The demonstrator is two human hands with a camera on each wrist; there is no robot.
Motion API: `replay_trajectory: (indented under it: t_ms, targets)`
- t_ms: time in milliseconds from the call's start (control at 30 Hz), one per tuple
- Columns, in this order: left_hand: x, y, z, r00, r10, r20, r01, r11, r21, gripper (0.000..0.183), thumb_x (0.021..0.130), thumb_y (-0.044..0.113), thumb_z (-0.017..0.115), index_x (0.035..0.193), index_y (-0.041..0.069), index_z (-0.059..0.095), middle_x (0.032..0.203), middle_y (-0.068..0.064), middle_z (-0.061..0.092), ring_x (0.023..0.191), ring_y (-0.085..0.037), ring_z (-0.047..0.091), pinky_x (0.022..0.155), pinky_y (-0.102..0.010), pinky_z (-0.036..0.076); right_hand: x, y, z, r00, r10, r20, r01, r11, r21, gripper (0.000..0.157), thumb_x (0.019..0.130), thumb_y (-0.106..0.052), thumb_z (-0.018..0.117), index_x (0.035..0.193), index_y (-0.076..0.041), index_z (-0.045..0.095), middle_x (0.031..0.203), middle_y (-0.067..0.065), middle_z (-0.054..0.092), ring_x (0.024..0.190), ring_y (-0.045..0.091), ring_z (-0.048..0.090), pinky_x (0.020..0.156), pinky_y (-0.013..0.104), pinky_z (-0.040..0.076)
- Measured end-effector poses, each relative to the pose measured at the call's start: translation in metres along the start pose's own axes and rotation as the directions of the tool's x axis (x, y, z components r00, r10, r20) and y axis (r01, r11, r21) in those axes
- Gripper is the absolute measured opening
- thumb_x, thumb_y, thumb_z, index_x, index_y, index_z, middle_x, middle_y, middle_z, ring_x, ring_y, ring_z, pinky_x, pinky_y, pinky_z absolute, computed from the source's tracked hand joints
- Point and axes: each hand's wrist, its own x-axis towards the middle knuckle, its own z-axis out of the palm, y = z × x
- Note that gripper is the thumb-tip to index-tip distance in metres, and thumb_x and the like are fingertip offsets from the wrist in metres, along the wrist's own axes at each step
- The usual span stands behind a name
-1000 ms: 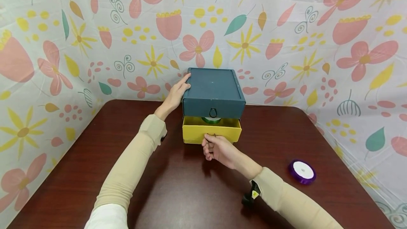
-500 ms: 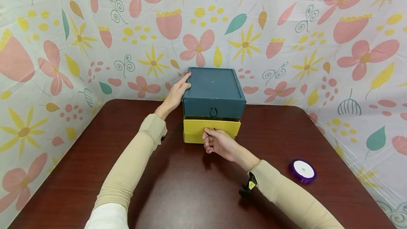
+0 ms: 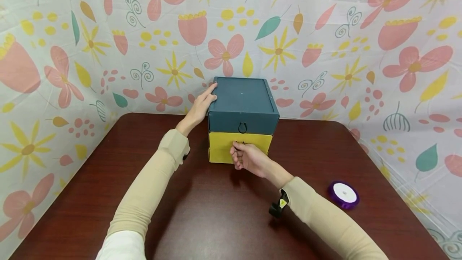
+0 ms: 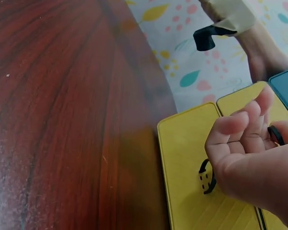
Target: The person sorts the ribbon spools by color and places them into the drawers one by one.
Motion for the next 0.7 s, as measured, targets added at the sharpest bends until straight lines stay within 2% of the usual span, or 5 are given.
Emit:
replay_trajectory:
  t_ms: [100,200,367,533,700]
  targets:
    - [-0.002,0.003,-0.001,1.0,-0.013,0.016,0.013,1.0,-0.011,0.058,0.099,0.034,0.035,0.155,0.026,0.023,0.163,-0.002,0.018,0.149,-0.025,0.023,0.119,-0.048,0.022,-0.004,0.0,0.0,0.999,0.043,0.015,-0.042,0.998,-0.042,0.035,0.102,-0.036,0.043,0.09,-0.007,0.059,0.066,-0.003,0.054,0.056,0.011,0.044,0.054,0.024,0.036]
    - [-0.012,0.018,-0.002,0.999,-0.021,0.029,0.021,1.0,-0.008,0.058,0.1,0.029,0.034,0.156,0.022,0.022,0.163,-0.005,0.017,0.149,-0.027,0.022,0.119,-0.048,0.022,-0.014,0.004,-0.002,0.995,0.096,0.034,-0.09,0.986,-0.144,0.034,0.099,-0.035,0.051,0.1,-0.002,0.057,0.069,-0.002,0.054,0.055,0.01,0.042,0.051,0.023,0.034]
    - [-0.005,0.009,-0.002,1.0,-0.012,0.026,0.012,1.0,-0.017,0.058,0.099,0.032,0.034,0.156,0.024,0.022,0.163,-0.003,0.016,0.149,-0.025,0.021,0.119,-0.048,0.021,-0.03,0.016,-0.007,0.985,0.17,0.0,-0.164,0.952,-0.257,0.039,0.096,-0.034,0.057,0.106,0.003,0.056,0.068,-0.001,0.053,0.052,0.01,0.042,0.048,0.022,0.036]
    - [0.001,-0.001,-0.001,1.0,0.006,0.004,-0.006,1.0,-0.016,0.059,0.097,0.039,0.034,0.155,0.029,0.023,0.162,0.003,0.018,0.149,-0.023,0.022,0.119,-0.049,0.021,-0.028,0.025,-0.013,0.964,0.232,-0.127,-0.253,0.949,-0.188,0.046,0.094,-0.044,0.056,0.104,0.001,0.059,0.064,-0.003,0.054,0.051,0.009,0.043,0.046,0.02,0.038]
    - [0.0,-0.001,0.0,1.0,0.015,-0.001,-0.015,1.0,-0.007,0.06,0.097,0.04,0.034,0.155,0.028,0.024,0.162,0.003,0.019,0.149,-0.023,0.022,0.119,-0.049,0.022,-0.015,0.031,-0.014,0.951,0.267,-0.153,-0.278,0.959,-0.053,0.054,0.096,-0.047,0.052,0.118,0.001,0.057,0.065,-0.005,0.054,0.054,0.007,0.043,0.046,0.018,0.035]
